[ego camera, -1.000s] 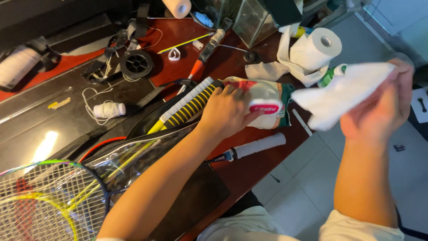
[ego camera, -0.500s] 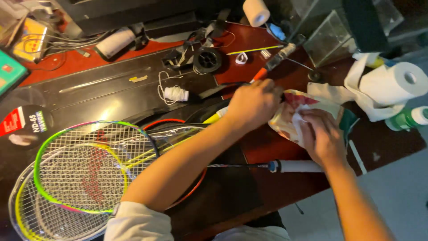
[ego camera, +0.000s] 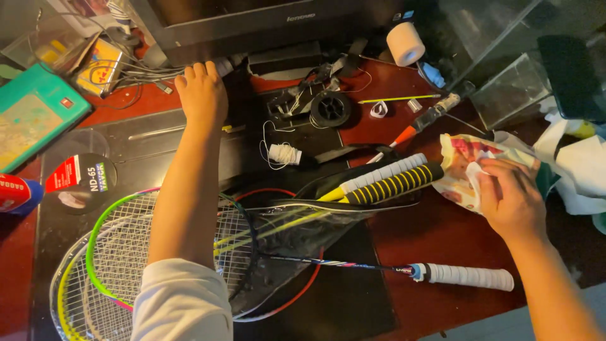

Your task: The recorder is cleaning multiple badminton rackets, specifically focusing on the grips and frames, using wet wipes and a cleaning solution.

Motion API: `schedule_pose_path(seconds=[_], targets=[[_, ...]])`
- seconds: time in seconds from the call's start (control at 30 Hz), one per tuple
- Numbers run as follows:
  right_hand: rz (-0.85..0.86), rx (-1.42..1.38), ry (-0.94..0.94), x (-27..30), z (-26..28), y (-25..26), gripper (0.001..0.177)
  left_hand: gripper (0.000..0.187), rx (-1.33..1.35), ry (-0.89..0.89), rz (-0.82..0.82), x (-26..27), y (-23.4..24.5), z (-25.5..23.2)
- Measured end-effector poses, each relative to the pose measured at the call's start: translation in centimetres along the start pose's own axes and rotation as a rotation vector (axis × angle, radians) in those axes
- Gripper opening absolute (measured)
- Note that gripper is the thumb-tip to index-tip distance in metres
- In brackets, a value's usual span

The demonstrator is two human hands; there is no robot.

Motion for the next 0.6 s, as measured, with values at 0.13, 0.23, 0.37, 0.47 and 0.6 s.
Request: schedule_pose_path(seconds=[0.13, 0.23, 0.37, 0.47, 0.6], targets=[[0.047, -0.008, -0.025, -0.9, 0.3, 1.0, 0.008, 0.013, 0.055, 0.041, 0.101, -0.3, -0.9, 0.4], [0.16, 0.02, -0.102, -3.0, 2.5, 2.5, 0.011, 0.014, 0.19, 0.115, 0.201, -0.5, 0.4, 0.1], [0.169, -0.145, -0.255, -5.2, 6.8, 3.1, 0.016, 0.046, 0.358, 0.156, 0.391, 0.6, 2.3, 0.0], [0.221, -0.491, -0.374, -5.7, 8.4, 1.1, 0.019, 0.066, 0.486, 0.16, 0.497, 0.6, 4.8, -0.7], [0.268, -1.06, -0.396, -6.5, 11.6, -0.5, 0.016, 0.069, 0.976, 0.303, 0.578, 0.9, 17.1, -5.0]])
Point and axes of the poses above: each hand's wrist, its own x-axis away from the middle knuckle, its own y-axis out of the back of the hand, z = x × y, the point moved 3 cm from there along -x, towards the middle knuckle, and after that the axes turned 8 degrees about x, right-handed, at the moved point
